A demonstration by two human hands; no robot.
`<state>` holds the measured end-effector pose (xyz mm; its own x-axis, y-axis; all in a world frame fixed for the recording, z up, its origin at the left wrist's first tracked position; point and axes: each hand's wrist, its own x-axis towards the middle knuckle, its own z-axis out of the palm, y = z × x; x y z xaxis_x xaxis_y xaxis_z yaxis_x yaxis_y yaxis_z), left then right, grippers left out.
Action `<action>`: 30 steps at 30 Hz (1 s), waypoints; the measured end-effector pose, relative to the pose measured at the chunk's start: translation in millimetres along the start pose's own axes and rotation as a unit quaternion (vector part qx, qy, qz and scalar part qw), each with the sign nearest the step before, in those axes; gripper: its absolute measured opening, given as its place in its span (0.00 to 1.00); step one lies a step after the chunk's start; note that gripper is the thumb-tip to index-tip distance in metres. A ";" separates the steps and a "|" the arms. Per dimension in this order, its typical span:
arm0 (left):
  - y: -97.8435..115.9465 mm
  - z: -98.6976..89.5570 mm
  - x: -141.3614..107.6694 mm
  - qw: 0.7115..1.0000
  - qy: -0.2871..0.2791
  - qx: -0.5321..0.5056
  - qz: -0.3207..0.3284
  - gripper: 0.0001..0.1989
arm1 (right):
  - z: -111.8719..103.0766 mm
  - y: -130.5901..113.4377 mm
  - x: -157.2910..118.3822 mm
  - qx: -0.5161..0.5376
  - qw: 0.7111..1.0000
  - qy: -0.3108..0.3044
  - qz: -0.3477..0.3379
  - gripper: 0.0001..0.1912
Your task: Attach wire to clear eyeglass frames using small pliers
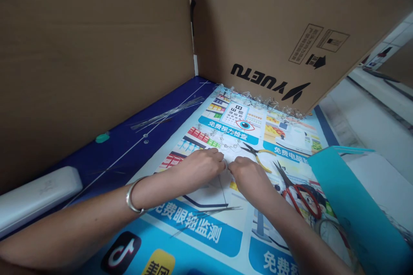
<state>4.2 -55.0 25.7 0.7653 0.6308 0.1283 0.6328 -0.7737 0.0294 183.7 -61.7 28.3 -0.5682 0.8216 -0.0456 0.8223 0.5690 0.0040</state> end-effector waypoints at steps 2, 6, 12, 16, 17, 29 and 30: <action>1.0 0.7 0.6 1.000 0.002 -0.003 -0.001 0.06 | 0.0 -1.8 -0.2 0.001 1.000 0.007 0.002 0.08; 2.4 0.2 2.6 1.000 0.007 -0.010 -0.008 0.07 | -0.5 -3.4 -0.3 0.008 1.000 0.009 0.002 0.08; 2.9 0.9 2.7 1.000 0.004 -0.009 -0.020 0.07 | -0.1 -4.0 0.0 0.019 1.000 0.015 0.012 0.08; 1.8 0.4 1.3 0.999 0.009 0.003 -0.043 0.04 | 1.4 -2.6 1.6 0.053 0.997 0.036 0.037 0.09; 1.4 -0.1 1.1 0.999 0.011 0.009 -0.052 0.04 | 2.2 -1.7 2.4 0.074 0.995 0.045 0.045 0.09; -9.2 8.4 3.5 0.988 0.055 -0.042 -0.138 0.06 | 35.9 5.4 15.0 0.455 0.864 0.152 0.152 0.08; -11.0 10.5 4.6 0.984 0.066 -0.070 -0.147 0.07 | 38.3 5.8 15.7 0.489 0.843 0.153 0.163 0.08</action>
<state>2.0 -43.0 15.6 0.5232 0.8228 0.2221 0.7953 -0.5650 0.2198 180.7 -46.8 -10.6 -0.1658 0.9843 0.0598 0.4827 0.1339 -0.8655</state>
